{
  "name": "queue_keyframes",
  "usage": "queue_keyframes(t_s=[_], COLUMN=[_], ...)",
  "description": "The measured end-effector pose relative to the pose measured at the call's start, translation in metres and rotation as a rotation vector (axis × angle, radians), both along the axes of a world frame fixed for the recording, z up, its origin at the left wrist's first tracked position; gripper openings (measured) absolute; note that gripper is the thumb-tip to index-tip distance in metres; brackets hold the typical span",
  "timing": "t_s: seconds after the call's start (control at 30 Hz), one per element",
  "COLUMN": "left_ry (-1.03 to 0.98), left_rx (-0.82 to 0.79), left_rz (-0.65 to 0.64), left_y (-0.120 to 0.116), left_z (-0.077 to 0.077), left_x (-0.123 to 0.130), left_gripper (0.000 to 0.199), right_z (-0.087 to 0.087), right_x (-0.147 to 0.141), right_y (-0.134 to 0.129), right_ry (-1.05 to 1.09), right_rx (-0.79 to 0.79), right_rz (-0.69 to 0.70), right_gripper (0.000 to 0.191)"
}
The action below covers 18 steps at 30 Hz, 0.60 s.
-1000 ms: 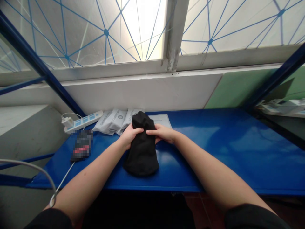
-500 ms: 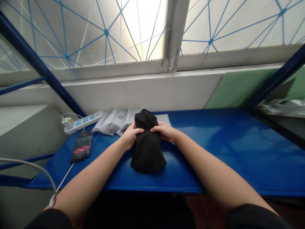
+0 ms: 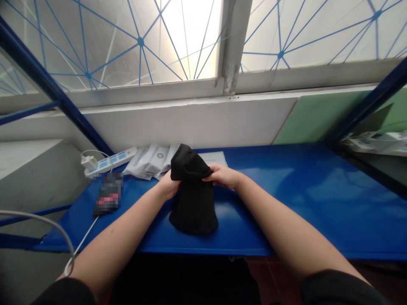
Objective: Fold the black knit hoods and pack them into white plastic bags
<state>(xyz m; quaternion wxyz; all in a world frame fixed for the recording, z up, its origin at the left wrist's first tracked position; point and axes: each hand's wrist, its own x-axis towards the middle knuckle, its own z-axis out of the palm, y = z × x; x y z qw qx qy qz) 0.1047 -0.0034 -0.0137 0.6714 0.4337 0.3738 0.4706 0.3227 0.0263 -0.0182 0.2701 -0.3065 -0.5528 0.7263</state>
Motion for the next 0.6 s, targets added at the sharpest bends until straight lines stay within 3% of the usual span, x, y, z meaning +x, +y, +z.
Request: queue_keyframes(t_s=[0.2,0.37,0.5,0.6], left_ry=[-0.062,-0.114,-0.1,-0.127], left_rx=[-0.085,-0.14,-0.076,0.003], left_rz=[-0.05,-0.015,0.076,0.069], left_y=[0.0016,0.0032,0.0033,0.0029], left_z=[-0.0028,-0.0021,-0.0021,-0.0021], left_x=[-0.0034,-0.0025,0.0019,0.0028], left_gripper=[0.047,0.04,0.037,0.038], right_z=[0.0012,-0.0006,-0.0034,-0.0026], right_x=[-0.0036,-0.0025,-0.0021,-0.0033], right_y=[-0.0031,-0.0033,0.0003,0.0023], right_ry=[0.034,0.058,0.171,0.172], right_rx=[-0.037,-0.019,-0.029,-0.037], right_rz=[-0.004,0.029,0.034,-0.002], right_gripper=[0.047,0.065,0.069,0.074])
